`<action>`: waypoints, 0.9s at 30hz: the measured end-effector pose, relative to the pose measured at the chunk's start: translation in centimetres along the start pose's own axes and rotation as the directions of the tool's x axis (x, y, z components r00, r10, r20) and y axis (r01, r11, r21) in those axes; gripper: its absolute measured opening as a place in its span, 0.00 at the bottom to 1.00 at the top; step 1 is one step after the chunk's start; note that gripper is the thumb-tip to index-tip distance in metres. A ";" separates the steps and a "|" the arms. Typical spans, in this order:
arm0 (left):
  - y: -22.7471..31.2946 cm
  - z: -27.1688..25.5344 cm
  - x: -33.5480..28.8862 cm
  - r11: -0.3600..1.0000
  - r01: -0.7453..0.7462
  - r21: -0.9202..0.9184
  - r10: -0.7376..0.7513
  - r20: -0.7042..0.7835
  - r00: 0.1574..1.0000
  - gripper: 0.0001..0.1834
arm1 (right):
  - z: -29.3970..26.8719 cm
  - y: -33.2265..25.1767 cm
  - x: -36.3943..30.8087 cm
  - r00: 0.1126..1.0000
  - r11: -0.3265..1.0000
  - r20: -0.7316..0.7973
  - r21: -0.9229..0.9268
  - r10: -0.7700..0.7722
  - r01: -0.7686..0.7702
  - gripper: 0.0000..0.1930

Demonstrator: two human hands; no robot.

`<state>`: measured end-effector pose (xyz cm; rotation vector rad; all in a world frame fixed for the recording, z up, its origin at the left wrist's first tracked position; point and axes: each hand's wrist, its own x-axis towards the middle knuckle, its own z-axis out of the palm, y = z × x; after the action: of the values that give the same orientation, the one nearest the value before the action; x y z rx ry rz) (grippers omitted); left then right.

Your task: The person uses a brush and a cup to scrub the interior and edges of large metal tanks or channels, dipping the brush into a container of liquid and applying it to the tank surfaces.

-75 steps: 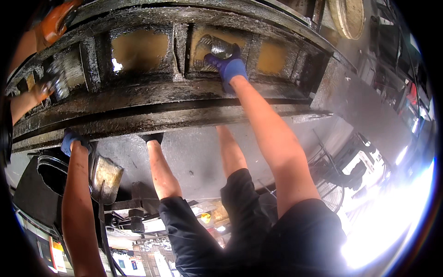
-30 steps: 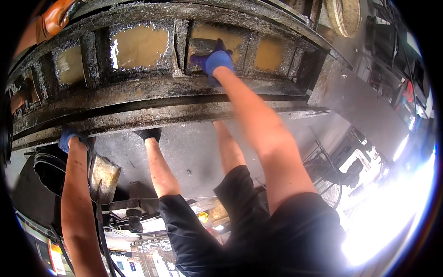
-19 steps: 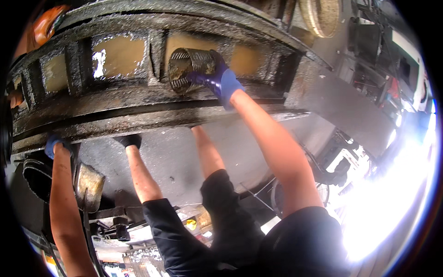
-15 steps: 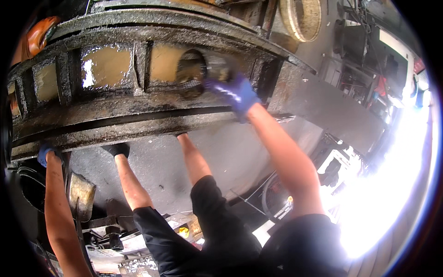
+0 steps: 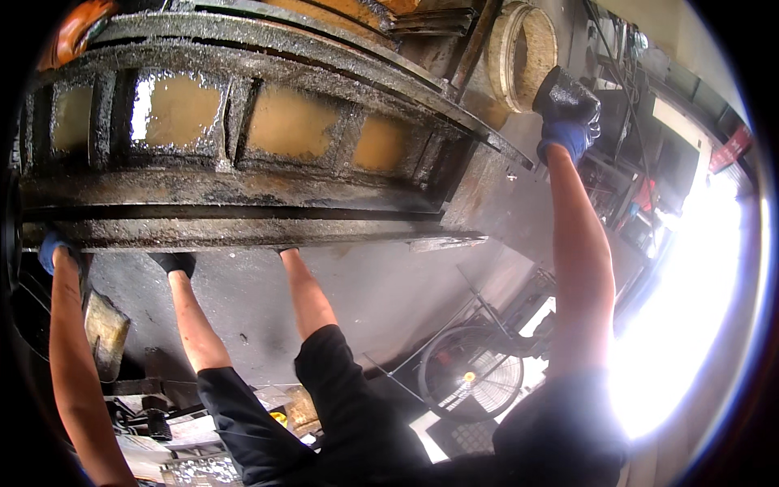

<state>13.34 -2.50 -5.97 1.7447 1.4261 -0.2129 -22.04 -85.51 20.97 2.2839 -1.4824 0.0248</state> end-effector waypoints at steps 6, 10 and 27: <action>0.2 -0.3 3.1 0.991 -0.121 0.063 0.124 -0.054 0.991 0.14 | 0.7 -3.7 -0.4 0.998 0.981 0.029 -0.187 0.056 -0.050 0.48; 0.0 -2.3 7.5 0.991 -0.075 -0.113 0.087 0.100 0.991 0.15 | 0.7 -4.2 -1.2 0.993 0.993 0.082 -0.086 0.082 -0.075 0.48; -0.4 -1.0 6.0 0.582 -0.068 0.811 0.435 -0.240 0.868 0.19 | -0.6 -3.9 -21.0 0.709 0.355 0.703 0.652 0.045 -0.670 0.34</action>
<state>14.63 2.54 -9.21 2.8702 1.4358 -0.3592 -27.60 -65.67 15.24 2.7379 -2.9290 0.3729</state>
